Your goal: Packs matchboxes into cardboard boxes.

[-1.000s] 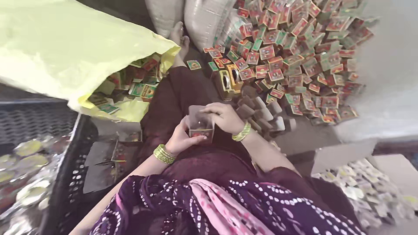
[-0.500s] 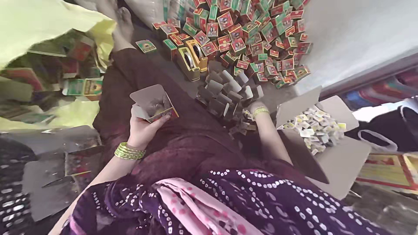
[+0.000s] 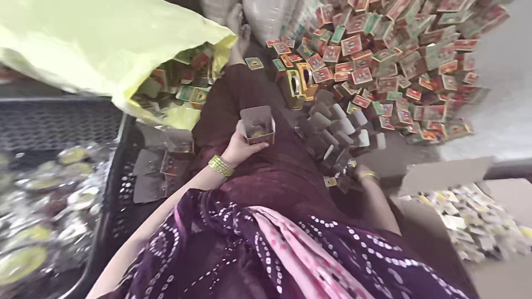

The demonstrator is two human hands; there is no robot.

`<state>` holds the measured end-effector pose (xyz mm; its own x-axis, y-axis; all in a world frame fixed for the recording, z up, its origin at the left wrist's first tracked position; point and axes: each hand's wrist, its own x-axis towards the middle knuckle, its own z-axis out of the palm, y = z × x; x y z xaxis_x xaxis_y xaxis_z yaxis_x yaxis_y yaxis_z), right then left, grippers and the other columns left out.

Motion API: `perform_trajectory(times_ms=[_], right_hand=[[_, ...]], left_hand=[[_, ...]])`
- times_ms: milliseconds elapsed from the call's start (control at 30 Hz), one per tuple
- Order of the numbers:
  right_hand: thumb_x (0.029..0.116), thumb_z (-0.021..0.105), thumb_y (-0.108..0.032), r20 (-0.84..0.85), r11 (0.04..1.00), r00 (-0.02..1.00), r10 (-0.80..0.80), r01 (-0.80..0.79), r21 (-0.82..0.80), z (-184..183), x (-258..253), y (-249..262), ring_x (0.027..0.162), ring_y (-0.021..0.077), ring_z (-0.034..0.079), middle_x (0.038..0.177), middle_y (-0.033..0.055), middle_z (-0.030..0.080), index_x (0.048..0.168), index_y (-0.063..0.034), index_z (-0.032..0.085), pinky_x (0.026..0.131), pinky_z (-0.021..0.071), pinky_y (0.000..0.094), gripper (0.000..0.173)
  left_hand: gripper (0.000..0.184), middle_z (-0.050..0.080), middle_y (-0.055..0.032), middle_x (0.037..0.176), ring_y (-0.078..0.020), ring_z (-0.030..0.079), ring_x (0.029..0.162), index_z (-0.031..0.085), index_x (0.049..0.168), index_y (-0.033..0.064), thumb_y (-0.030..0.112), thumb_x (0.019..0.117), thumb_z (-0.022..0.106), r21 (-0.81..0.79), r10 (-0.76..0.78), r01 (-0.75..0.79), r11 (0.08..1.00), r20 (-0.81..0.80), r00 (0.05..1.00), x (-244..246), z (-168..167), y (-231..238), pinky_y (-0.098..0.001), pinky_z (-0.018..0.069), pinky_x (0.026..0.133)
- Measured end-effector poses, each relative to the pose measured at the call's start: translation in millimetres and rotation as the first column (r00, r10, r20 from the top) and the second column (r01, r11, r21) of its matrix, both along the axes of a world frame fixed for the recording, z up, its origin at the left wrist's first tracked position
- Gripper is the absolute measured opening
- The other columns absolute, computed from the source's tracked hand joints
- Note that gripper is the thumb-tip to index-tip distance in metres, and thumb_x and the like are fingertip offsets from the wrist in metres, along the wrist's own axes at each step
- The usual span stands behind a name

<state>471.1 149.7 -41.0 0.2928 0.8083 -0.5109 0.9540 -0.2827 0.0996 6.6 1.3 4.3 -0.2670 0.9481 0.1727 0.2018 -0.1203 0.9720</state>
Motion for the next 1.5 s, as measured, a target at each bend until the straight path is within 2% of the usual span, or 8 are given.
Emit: perform_trajectory(times_ms=[267, 467, 567, 700, 767, 1167, 1300, 1500], right_hand=[[0.0865, 0.077, -0.030, 0.019, 0.981, 1.000, 0.002, -0.006, 0.192, 21.5, -11.8, -7.5, 0.115, 0.0448, 0.065, 0.119, 0.0274, 0.069, 0.117, 0.0054, 0.069, 0.097, 0.0512, 0.0645, 0.048], [0.1068, 0.045, -0.013, -0.040, 0.809, 0.964, 0.264, -0.198, 0.553, 155.2, -94.6, -19.2, 0.127, 0.0549, 0.054, 0.139, 0.0383, 0.052, 0.142, 0.0048, 0.053, 0.103, 0.0448, 0.0685, 0.040], [0.1056, 0.055, -0.024, -0.186, 0.503, 0.691, 0.698, -0.289, 0.815, 186.1, -133.9, -30.5, 0.116, 0.0384, 0.066, 0.130, 0.0253, 0.065, 0.145, -0.0028, 0.056, 0.099, 0.0526, 0.0559, 0.045], [0.0974, 0.072, -0.028, -0.414, 0.429, 0.116, 0.903, -0.187, 0.884, 177.5, -213.4, -58.3, 0.095, 0.0140, 0.071, 0.106, 0.0084, 0.072, 0.120, -0.0018, 0.064, 0.085, 0.0623, 0.0361, 0.035], [0.0981, 0.071, -0.028, -0.393, 0.383, 0.011, 0.919, -0.261, 0.886, 165.4, -247.7, -69.8, 0.094, 0.0117, 0.069, 0.101, 0.0027, 0.074, 0.114, -0.0079, 0.072, 0.087, 0.0591, 0.0347, 0.025], [0.1023, 0.057, -0.028, -0.044, 0.102, 0.135, 0.990, -0.465, 0.880, 137.5, -306.8, -101.4, 0.090, 0.0189, 0.069, 0.092, -0.0013, 0.077, 0.104, -0.0145, 0.080, 0.084, 0.0527, 0.0428, 0.026], [0.1038, 0.049, -0.042, 0.089, -0.036, 0.041, 0.995, -0.690, 0.723, 131.5, -309.5, -101.4, 0.109, 0.0297, 0.064, 0.109, 0.0077, 0.071, 0.096, -0.0132, 0.075, 0.090, 0.0485, 0.0536, 0.039], [0.1008, 0.058, -0.051, 0.021, 0.017, 0.075, 0.997, -0.466, 0.885, 129.1, -300.5, -87.7, 0.116, 0.0311, 0.061, 0.118, 0.0097, 0.069, 0.098, -0.0185, 0.077, 0.100, 0.0451, 0.0581, 0.038]], left_hand=[[0.090, 0.069, -0.0049, 0.124, -0.0131, 0.068, 0.114, 0.044, 0.143, 0.0035, 0.011, 0.0694, 0.094, 0.065, -0.074, 0.068, 0.996, 0.082, 0.994, -1.7, 1.7, -0.9, -0.0364, 0.0583, 0.101], [0.084, 0.070, -0.0082, 0.124, -0.0188, 0.068, 0.115, 0.049, 0.140, 0.0002, 0.006, 0.0688, 0.094, 0.169, -0.116, 0.090, 0.982, 0.151, 0.982, 0.2, 1.2, -1.6, -0.0414, 0.0586, 0.101], [0.083, 0.069, -0.0078, 0.125, -0.0190, 0.068, 0.116, 0.050, 0.139, 0.0007, 0.006, 0.0690, 0.094, 0.186, -0.120, 0.092, 0.978, 0.147, 0.982, 1.9, 1.6, -1.6, -0.0415, 0.0583, 0.102], [0.081, 0.068, -0.0083, 0.126, -0.0200, 0.067, 0.117, 0.050, 0.139, 0.0009, 0.006, 0.0702, 0.093, 0.231, -0.145, 0.113, 0.966, 0.127, 0.981, 0.8, 1.4, -3.0, -0.0432, 0.0576, 0.103], [0.079, 0.068, -0.0086, 0.125, -0.0190, 0.067, 0.117, 0.050, 0.138, 0.0004, 0.009, 0.0724, 0.092, 0.237, -0.149, 0.129, 0.963, 0.068, 0.986, -0.7, 0.8, -3.4, -0.0423, 0.0567, 0.104], [0.063, 0.068, -0.0088, 0.124, -0.0123, 0.063, 0.118, 0.055, 0.137, 0.0016, 0.030, 0.0861, 0.079, 0.079, -0.150, 0.175, 0.981, -0.251, 0.956, -6.9, 4.1, -1.4, -0.0353, 0.0504, 0.107], [0.035, 0.067, -0.0084, 0.120, -0.0133, 0.064, 0.112, 0.055, 0.135, 0.0038, 0.019, 0.1037, 0.052, 0.087, -0.273, 0.259, 0.962, 0.348, 0.897, -1.4, 5.8, -2.4, -0.0357, 0.0535, 0.100], [0.067, 0.063, -0.0153, 0.132, -0.0147, 0.061, 0.123, 0.044, 0.144, -0.0043, 0.022, 0.0904, 0.074, 0.187, -0.155, 0.179, 0.966, -0.135, 0.979, -7.6, -0.2, -0.6, -0.0350, 0.0493, 0.109]])
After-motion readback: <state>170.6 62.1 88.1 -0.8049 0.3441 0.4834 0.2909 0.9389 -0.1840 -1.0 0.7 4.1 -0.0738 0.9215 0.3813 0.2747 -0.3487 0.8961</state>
